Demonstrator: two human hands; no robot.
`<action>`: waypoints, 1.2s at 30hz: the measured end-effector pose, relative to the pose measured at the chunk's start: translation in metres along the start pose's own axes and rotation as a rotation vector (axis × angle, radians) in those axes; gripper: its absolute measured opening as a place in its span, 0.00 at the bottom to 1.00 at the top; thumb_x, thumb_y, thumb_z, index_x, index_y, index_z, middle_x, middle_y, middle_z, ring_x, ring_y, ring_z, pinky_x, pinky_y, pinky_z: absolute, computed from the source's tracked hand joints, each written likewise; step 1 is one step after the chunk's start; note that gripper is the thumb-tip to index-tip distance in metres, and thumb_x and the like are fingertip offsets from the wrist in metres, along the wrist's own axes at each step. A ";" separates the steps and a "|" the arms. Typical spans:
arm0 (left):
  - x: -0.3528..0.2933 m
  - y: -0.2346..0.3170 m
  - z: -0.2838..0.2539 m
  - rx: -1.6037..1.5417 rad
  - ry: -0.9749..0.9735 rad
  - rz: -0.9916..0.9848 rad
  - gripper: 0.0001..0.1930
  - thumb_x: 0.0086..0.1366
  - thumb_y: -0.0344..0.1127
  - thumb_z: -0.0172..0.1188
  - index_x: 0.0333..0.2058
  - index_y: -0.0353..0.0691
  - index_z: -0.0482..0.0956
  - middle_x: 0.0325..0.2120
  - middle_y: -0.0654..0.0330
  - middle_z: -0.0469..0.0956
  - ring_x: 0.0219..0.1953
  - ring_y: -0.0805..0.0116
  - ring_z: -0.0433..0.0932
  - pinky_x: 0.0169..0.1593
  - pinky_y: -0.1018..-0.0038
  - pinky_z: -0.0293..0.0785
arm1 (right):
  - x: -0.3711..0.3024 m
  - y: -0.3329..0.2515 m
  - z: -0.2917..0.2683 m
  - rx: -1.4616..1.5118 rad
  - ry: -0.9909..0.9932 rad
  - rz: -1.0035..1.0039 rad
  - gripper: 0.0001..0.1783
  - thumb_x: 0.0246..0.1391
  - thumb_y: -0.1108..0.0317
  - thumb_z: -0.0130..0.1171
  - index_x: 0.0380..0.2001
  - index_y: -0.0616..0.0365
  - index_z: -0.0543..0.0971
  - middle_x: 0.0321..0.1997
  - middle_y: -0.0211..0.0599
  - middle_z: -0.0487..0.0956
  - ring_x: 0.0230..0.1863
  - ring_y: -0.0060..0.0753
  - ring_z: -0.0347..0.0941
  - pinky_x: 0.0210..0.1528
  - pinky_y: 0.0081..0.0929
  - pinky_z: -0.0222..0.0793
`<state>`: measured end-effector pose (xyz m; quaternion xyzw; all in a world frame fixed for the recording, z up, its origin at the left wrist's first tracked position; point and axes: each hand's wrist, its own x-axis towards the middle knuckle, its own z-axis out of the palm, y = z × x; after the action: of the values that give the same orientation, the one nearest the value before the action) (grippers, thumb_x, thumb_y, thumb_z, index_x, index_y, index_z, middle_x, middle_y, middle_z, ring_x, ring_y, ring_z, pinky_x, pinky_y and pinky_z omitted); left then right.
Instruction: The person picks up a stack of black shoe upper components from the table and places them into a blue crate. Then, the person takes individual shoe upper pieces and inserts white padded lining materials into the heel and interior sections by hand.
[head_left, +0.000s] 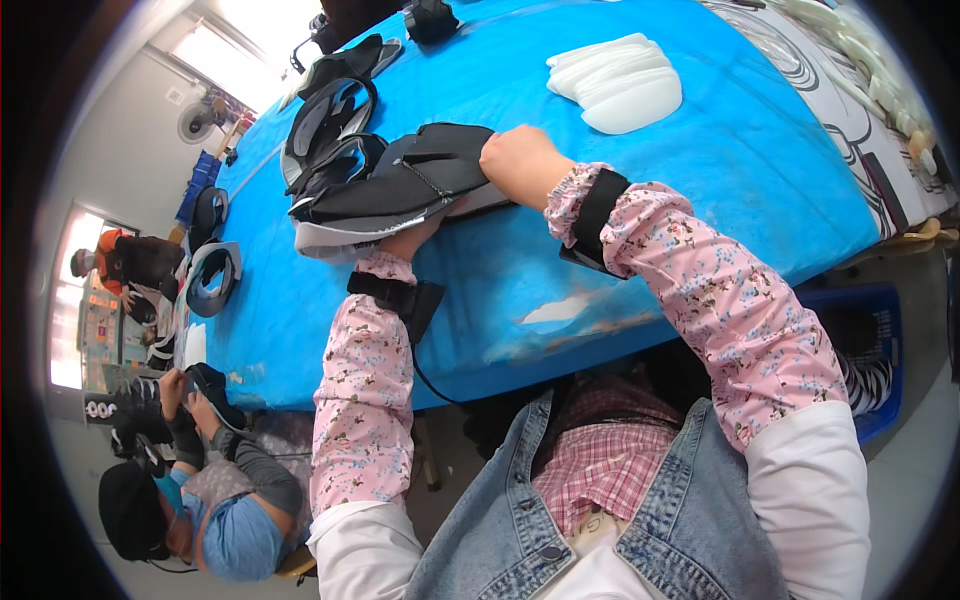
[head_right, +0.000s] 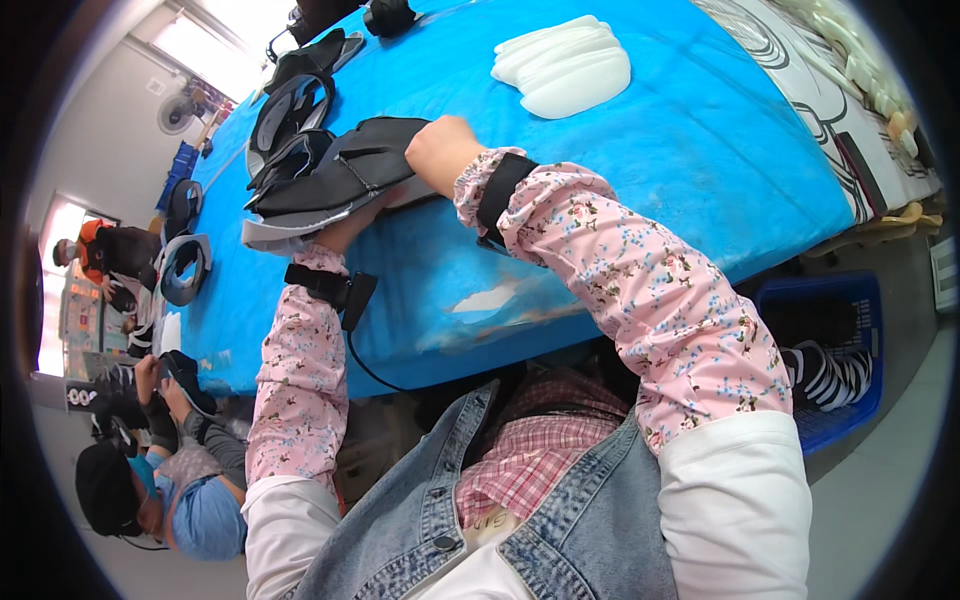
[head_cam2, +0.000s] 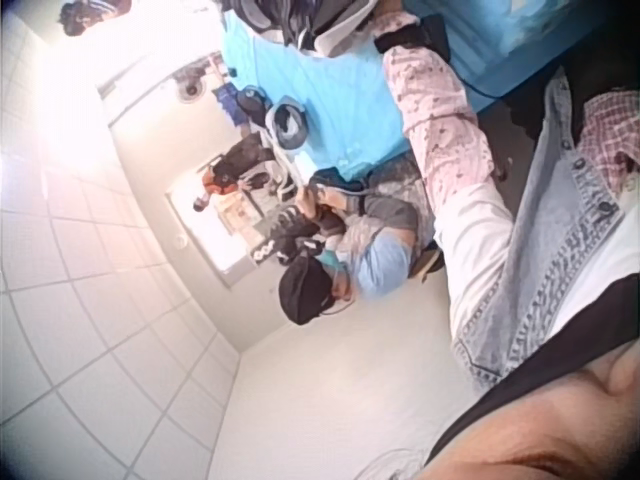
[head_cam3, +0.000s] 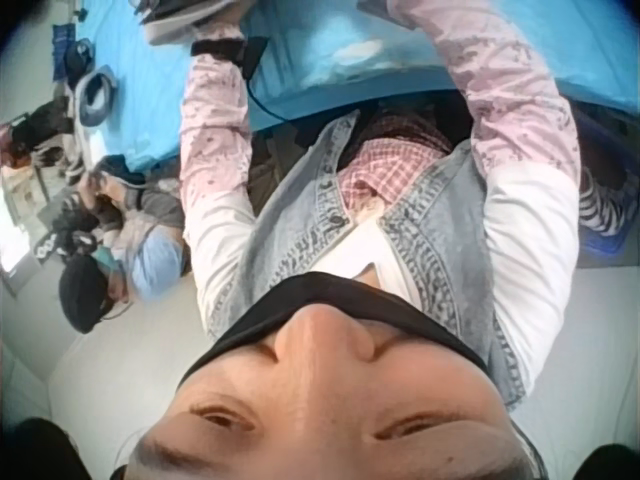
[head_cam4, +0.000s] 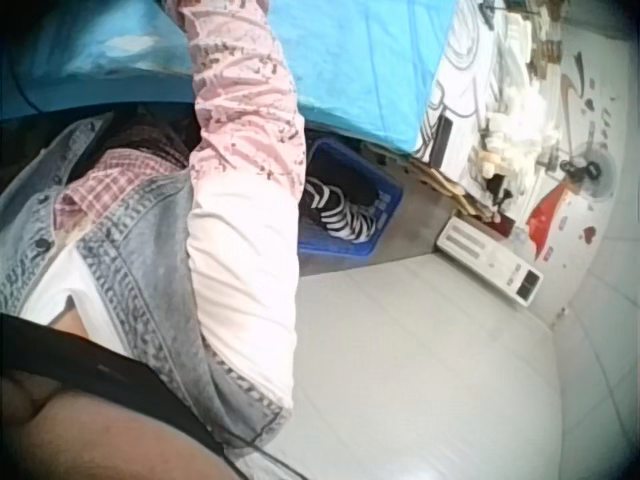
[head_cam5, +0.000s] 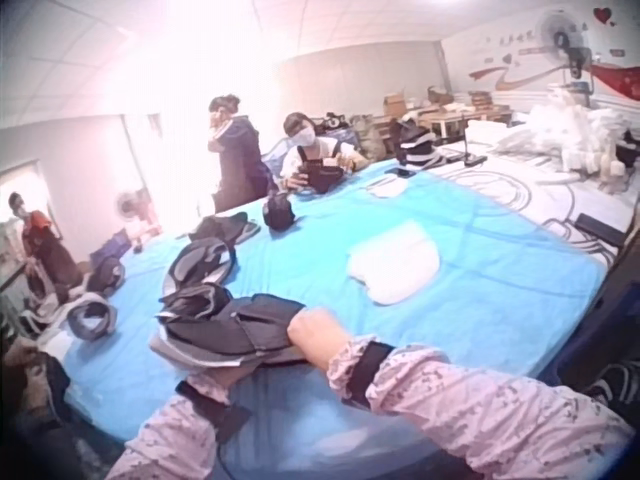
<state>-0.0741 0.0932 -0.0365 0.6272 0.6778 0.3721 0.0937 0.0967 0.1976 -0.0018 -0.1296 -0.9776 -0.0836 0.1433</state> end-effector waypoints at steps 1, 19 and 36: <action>-0.001 0.000 -0.001 -0.076 -0.036 -0.016 0.39 0.46 0.50 0.68 0.55 0.45 0.61 0.52 0.58 0.65 0.55 0.63 0.62 0.59 0.66 0.57 | 0.000 0.000 -0.001 0.001 -0.008 0.014 0.08 0.37 0.74 0.56 0.25 0.68 0.75 0.23 0.43 0.77 0.25 0.39 0.76 0.24 0.29 0.71; -0.009 -0.057 -0.002 0.261 -0.163 0.052 0.30 0.59 0.50 0.53 0.57 0.45 0.59 0.57 0.55 0.58 0.60 0.58 0.55 0.62 0.63 0.47 | -0.004 0.012 0.000 0.037 -0.028 0.004 0.12 0.35 0.76 0.57 0.27 0.73 0.71 0.20 0.46 0.76 0.22 0.41 0.76 0.22 0.30 0.71; -0.018 -0.051 0.003 0.454 0.113 0.046 0.35 0.54 0.55 0.57 0.57 0.49 0.59 0.57 0.57 0.59 0.59 0.59 0.56 0.62 0.64 0.50 | -0.002 0.000 -0.008 0.001 -0.116 0.008 0.05 0.41 0.71 0.54 0.21 0.52 0.80 0.26 0.33 0.79 0.32 0.34 0.77 0.31 0.29 0.73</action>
<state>-0.1091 0.0815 -0.0765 0.6256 0.7337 0.2470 -0.0964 0.1004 0.1957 0.0049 -0.1378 -0.9838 -0.0747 0.0870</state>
